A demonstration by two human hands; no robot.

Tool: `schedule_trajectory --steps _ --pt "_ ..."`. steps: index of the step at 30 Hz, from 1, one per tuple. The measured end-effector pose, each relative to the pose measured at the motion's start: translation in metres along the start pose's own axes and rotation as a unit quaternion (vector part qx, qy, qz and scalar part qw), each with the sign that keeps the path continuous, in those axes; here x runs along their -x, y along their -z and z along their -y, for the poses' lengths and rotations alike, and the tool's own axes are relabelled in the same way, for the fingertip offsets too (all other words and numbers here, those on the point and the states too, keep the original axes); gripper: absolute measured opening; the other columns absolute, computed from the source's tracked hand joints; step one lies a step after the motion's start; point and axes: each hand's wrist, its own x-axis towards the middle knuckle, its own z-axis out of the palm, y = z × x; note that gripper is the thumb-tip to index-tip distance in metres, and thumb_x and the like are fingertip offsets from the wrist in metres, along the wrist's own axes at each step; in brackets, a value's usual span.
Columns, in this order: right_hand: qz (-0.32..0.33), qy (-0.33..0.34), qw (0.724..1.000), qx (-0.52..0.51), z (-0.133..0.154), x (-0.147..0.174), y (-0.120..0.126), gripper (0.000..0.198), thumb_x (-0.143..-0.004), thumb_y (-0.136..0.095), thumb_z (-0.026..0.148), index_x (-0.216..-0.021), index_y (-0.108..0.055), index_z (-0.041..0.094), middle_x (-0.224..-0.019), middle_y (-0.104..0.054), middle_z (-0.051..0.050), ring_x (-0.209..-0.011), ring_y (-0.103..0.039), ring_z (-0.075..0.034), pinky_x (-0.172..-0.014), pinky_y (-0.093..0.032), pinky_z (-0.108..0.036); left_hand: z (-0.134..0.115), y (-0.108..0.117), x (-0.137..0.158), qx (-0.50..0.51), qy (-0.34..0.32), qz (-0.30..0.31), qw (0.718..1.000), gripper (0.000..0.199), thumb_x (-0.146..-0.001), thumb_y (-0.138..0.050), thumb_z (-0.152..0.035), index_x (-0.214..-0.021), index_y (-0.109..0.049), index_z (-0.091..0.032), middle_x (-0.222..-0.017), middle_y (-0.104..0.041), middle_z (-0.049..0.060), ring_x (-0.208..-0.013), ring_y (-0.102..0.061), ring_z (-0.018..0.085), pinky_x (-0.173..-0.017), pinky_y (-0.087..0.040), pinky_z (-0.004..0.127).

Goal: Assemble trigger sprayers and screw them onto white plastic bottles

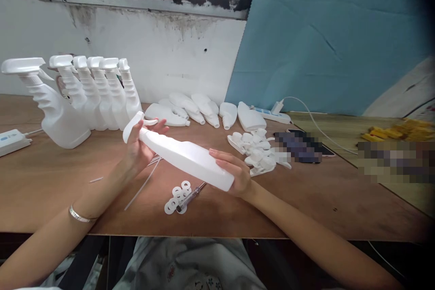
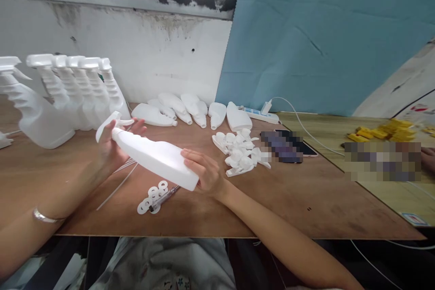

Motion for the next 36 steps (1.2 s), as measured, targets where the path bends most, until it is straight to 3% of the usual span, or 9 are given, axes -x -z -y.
schedule_trajectory --steps 6,10,12,15,19,23,27,31,36 --pt "0.017 -0.08 0.994 -0.07 0.01 0.0 -0.009 0.058 -0.069 -0.07 0.026 -0.116 -0.036 0.023 -0.117 -0.055 -0.014 -0.107 -0.056 -0.024 -0.082 -0.052 -0.041 -0.004 0.0 0.003 0.041 -0.098 -0.056 0.993 0.036 -0.077 -0.055 -0.048 -0.09 -0.061 -0.014 -0.122 -0.055 0.007 -0.115 -0.048 0.023 -0.094 -0.04 0.031" --pt "-0.001 -0.261 0.958 -0.119 0.016 -0.004 -0.007 0.045 -0.069 -0.07 0.031 -0.103 -0.042 0.022 -0.105 -0.061 -0.01 -0.094 -0.061 -0.022 -0.073 -0.052 -0.034 -0.006 -0.001 0.0 0.033 -0.127 -0.029 0.991 0.039 -0.079 -0.051 -0.05 -0.092 -0.062 -0.014 -0.122 -0.055 0.009 -0.117 -0.047 0.024 -0.099 -0.035 0.034" --pt "-0.018 -0.39 0.903 -0.18 0.016 -0.007 -0.006 0.038 -0.071 -0.066 0.038 -0.098 -0.045 0.022 -0.096 -0.063 -0.007 -0.083 -0.062 -0.019 -0.067 -0.052 -0.031 -0.012 -0.009 -0.002 0.011 -0.164 0.004 0.986 0.04 -0.08 -0.048 -0.051 -0.092 -0.062 -0.015 -0.12 -0.057 0.008 -0.117 -0.048 0.024 -0.1 -0.035 0.035" --pt "-0.036 -0.529 0.77 -0.357 0.012 -0.011 -0.009 0.037 -0.078 -0.055 0.049 -0.101 -0.05 0.021 -0.095 -0.064 -0.006 -0.087 -0.061 -0.019 -0.072 -0.052 -0.032 -0.028 -0.036 -0.005 -0.045 -0.224 0.057 0.972 0.037 -0.081 -0.045 -0.05 -0.089 -0.063 -0.018 -0.112 -0.062 0.006 -0.113 -0.051 0.022 -0.101 -0.035 0.035" --pt "-0.039 -0.57 0.606 -0.553 0.004 -0.011 -0.014 0.044 -0.083 -0.048 0.05 -0.118 -0.047 0.025 -0.111 -0.061 -0.005 -0.102 -0.057 -0.019 -0.085 -0.05 -0.035 -0.039 -0.09 -0.004 -0.134 -0.306 0.144 0.931 0.032 -0.083 -0.044 -0.044 -0.082 -0.062 -0.018 -0.096 -0.066 0.004 -0.102 -0.058 0.021 -0.1 -0.037 0.037" --pt "-0.064 -0.596 0.529 -0.6 -0.004 -0.004 -0.017 0.042 -0.086 -0.044 0.048 -0.121 -0.045 0.025 -0.115 -0.059 -0.005 -0.102 -0.058 -0.017 -0.087 -0.05 -0.034 -0.026 -0.127 -0.006 -0.182 -0.348 0.121 0.912 0.028 -0.084 -0.043 -0.038 -0.077 -0.06 -0.018 -0.085 -0.067 0.003 -0.093 -0.062 0.018 -0.095 -0.041 0.036" --pt "-0.102 -0.627 0.504 -0.585 -0.015 0.003 -0.019 0.036 -0.088 -0.041 0.044 -0.118 -0.045 0.023 -0.116 -0.059 -0.004 -0.1 -0.059 -0.015 -0.087 -0.05 -0.035 -0.008 -0.133 -0.008 -0.26 -0.356 0.092 0.893 0.029 -0.083 -0.044 -0.037 -0.068 -0.06 -0.018 -0.078 -0.067 0.002 -0.093 -0.061 0.018 -0.092 -0.041 0.034" --pt "-0.093 -0.617 0.527 -0.577 -0.02 0.004 -0.019 0.034 -0.088 -0.042 0.043 -0.113 -0.048 0.021 -0.111 -0.061 -0.005 -0.096 -0.061 -0.015 -0.088 -0.05 -0.036 -0.007 -0.126 -0.01 -0.254 -0.354 0.125 0.891 0.035 -0.084 -0.042 -0.035 -0.057 -0.055 -0.019 -0.057 -0.059 -0.001 -0.08 -0.063 0.018 -0.083 -0.045 0.033" --pt "-0.048 -0.618 0.553 -0.557 -0.016 0.001 -0.018 0.032 -0.087 -0.045 0.043 -0.104 -0.053 0.017 -0.105 -0.063 -0.009 -0.091 -0.063 -0.017 -0.09 -0.048 -0.036 -0.034 -0.106 -0.026 -0.241 -0.4 0.089 0.88 0.023 -0.081 -0.044 -0.024 -0.067 -0.062 -0.017 -0.076 -0.066 0.002 -0.083 -0.06 0.015 -0.091 -0.041 0.034"
